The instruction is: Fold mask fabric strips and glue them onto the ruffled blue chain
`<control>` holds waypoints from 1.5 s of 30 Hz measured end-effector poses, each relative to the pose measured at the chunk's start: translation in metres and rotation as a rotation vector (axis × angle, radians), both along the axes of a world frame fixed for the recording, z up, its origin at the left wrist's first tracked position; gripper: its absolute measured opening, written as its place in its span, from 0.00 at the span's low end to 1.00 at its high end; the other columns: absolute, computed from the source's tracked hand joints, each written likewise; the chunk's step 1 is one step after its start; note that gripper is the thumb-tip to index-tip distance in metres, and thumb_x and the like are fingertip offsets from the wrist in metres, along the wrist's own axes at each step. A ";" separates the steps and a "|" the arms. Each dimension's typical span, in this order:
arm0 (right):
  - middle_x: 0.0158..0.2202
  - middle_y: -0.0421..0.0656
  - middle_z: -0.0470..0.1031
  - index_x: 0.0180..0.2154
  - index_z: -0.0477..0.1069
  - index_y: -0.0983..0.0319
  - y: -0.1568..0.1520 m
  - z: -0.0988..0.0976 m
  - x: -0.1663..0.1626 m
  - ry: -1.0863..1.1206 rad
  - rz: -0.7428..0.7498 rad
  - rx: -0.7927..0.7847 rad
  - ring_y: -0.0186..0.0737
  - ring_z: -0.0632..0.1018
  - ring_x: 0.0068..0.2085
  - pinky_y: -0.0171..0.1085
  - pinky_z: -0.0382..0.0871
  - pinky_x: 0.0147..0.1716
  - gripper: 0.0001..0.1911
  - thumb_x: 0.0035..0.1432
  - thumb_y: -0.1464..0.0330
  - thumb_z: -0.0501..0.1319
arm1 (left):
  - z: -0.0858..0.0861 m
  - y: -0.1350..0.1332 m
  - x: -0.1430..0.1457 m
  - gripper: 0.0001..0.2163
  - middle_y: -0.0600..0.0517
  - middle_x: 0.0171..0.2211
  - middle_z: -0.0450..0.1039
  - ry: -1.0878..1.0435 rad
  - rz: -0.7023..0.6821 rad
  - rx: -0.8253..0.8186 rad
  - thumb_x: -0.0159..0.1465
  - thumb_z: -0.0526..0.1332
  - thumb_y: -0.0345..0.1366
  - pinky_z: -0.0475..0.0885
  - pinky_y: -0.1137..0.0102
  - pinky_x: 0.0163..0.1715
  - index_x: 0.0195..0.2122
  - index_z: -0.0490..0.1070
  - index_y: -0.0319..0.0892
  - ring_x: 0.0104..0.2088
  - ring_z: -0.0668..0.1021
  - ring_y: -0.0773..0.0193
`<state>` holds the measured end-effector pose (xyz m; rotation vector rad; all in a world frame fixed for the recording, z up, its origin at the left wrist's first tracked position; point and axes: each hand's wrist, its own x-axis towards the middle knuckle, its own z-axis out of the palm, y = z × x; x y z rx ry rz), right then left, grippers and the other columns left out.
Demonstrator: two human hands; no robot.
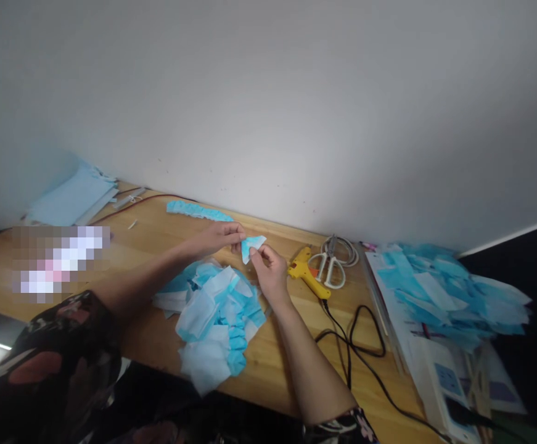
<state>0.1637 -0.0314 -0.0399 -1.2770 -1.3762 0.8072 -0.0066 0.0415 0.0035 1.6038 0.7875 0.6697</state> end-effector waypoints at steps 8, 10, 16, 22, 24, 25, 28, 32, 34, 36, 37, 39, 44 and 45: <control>0.24 0.36 0.67 0.25 0.69 0.60 -0.001 0.005 0.000 -0.059 -0.039 0.045 0.34 0.67 0.28 0.34 0.60 0.31 0.15 0.60 0.59 0.58 | -0.006 0.002 0.002 0.27 0.50 0.23 0.72 -0.064 -0.029 -0.022 0.64 0.50 0.57 0.69 0.71 0.28 0.32 0.72 0.35 0.22 0.73 0.68; 0.24 0.36 0.68 0.25 0.69 0.61 -0.001 0.008 0.000 -0.075 -0.050 0.050 0.34 0.68 0.28 0.34 0.61 0.31 0.15 0.59 0.59 0.58 | -0.008 0.003 0.002 0.27 0.49 0.23 0.73 -0.088 0.006 -0.057 0.63 0.49 0.57 0.69 0.71 0.27 0.33 0.72 0.34 0.22 0.73 0.68; 0.23 0.37 0.71 0.24 0.69 0.61 -0.001 0.013 0.000 -0.176 -0.051 0.093 0.36 0.72 0.28 0.34 0.63 0.33 0.15 0.59 0.60 0.58 | -0.008 0.000 0.004 0.22 0.50 0.22 0.72 0.025 0.030 -0.039 0.59 0.58 0.53 0.67 0.73 0.27 0.24 0.71 0.35 0.21 0.72 0.70; 0.23 0.37 0.72 0.24 0.69 0.60 -0.001 0.012 -0.001 -0.199 -0.063 0.094 0.36 0.72 0.27 0.34 0.63 0.31 0.14 0.59 0.60 0.58 | -0.002 -0.002 -0.002 0.17 0.54 0.22 0.71 0.046 -0.055 0.030 0.56 0.63 0.49 0.65 0.74 0.28 0.25 0.72 0.37 0.24 0.71 0.71; 0.23 0.37 0.72 0.24 0.69 0.60 -0.001 0.012 -0.001 -0.204 -0.059 0.098 0.36 0.72 0.28 0.34 0.63 0.31 0.14 0.59 0.60 0.58 | 0.001 -0.001 -0.004 0.16 0.54 0.22 0.71 0.057 -0.069 0.038 0.57 0.64 0.48 0.65 0.74 0.28 0.26 0.72 0.37 0.24 0.71 0.70; 0.23 0.37 0.72 0.24 0.69 0.60 -0.001 0.012 -0.001 -0.208 -0.054 0.101 0.36 0.72 0.28 0.34 0.63 0.32 0.14 0.59 0.60 0.58 | 0.003 -0.001 -0.004 0.17 0.54 0.22 0.71 0.061 -0.072 0.041 0.57 0.64 0.49 0.65 0.74 0.28 0.27 0.73 0.37 0.25 0.72 0.70; 0.23 0.36 0.72 0.23 0.68 0.60 -0.001 0.012 -0.001 -0.224 -0.050 0.100 0.35 0.72 0.28 0.34 0.63 0.32 0.15 0.59 0.61 0.58 | 0.005 -0.001 -0.003 0.21 0.53 0.21 0.70 0.032 -0.027 0.020 0.58 0.61 0.54 0.67 0.72 0.29 0.31 0.75 0.36 0.24 0.72 0.69; 0.23 0.36 0.72 0.23 0.68 0.60 -0.001 0.011 -0.001 -0.244 -0.056 0.103 0.35 0.72 0.28 0.34 0.63 0.33 0.15 0.60 0.61 0.58 | 0.002 -0.001 -0.001 0.27 0.51 0.23 0.72 -0.053 0.058 -0.010 0.61 0.53 0.58 0.69 0.70 0.29 0.33 0.75 0.35 0.23 0.72 0.68; 0.23 0.36 0.71 0.23 0.68 0.60 -0.001 0.010 -0.001 -0.248 -0.053 0.106 0.35 0.72 0.28 0.34 0.63 0.33 0.15 0.60 0.61 0.58 | 0.000 0.000 0.000 0.24 0.52 0.21 0.70 -0.018 0.054 0.039 0.60 0.56 0.56 0.67 0.72 0.28 0.28 0.74 0.35 0.23 0.71 0.69; 0.22 0.36 0.71 0.23 0.68 0.60 -0.001 0.010 -0.001 -0.248 -0.051 0.109 0.35 0.72 0.28 0.34 0.63 0.33 0.15 0.60 0.61 0.58 | -0.002 0.000 -0.001 0.21 0.54 0.19 0.68 0.041 0.031 0.097 0.59 0.59 0.53 0.65 0.73 0.27 0.24 0.72 0.36 0.23 0.71 0.69; 0.22 0.36 0.71 0.23 0.67 0.60 -0.001 0.010 -0.001 -0.247 -0.051 0.108 0.35 0.72 0.28 0.34 0.63 0.33 0.15 0.60 0.61 0.58 | -0.002 0.000 -0.002 0.20 0.54 0.19 0.68 0.065 0.015 0.117 0.59 0.60 0.52 0.64 0.74 0.27 0.24 0.72 0.37 0.24 0.71 0.70; 0.22 0.36 0.71 0.23 0.67 0.60 -0.001 0.010 -0.001 -0.242 -0.048 0.105 0.35 0.72 0.28 0.34 0.63 0.33 0.15 0.60 0.61 0.58 | -0.002 0.001 -0.003 0.19 0.54 0.20 0.68 0.088 -0.007 0.133 0.59 0.60 0.51 0.64 0.75 0.27 0.25 0.73 0.37 0.24 0.71 0.70; 0.22 0.36 0.70 0.23 0.68 0.60 0.000 0.008 0.000 -0.195 -0.031 0.090 0.35 0.71 0.27 0.34 0.62 0.32 0.15 0.60 0.61 0.58 | -0.005 0.000 -0.001 0.21 0.53 0.22 0.70 0.108 -0.028 0.165 0.60 0.57 0.53 0.64 0.74 0.27 0.26 0.73 0.37 0.26 0.72 0.69; 0.22 0.36 0.70 0.24 0.68 0.60 0.000 0.008 0.000 -0.181 -0.023 0.089 0.35 0.70 0.27 0.34 0.62 0.31 0.15 0.60 0.61 0.58 | -0.005 -0.001 -0.001 0.21 0.53 0.22 0.70 0.118 -0.020 0.176 0.60 0.57 0.53 0.64 0.74 0.27 0.26 0.72 0.37 0.25 0.72 0.69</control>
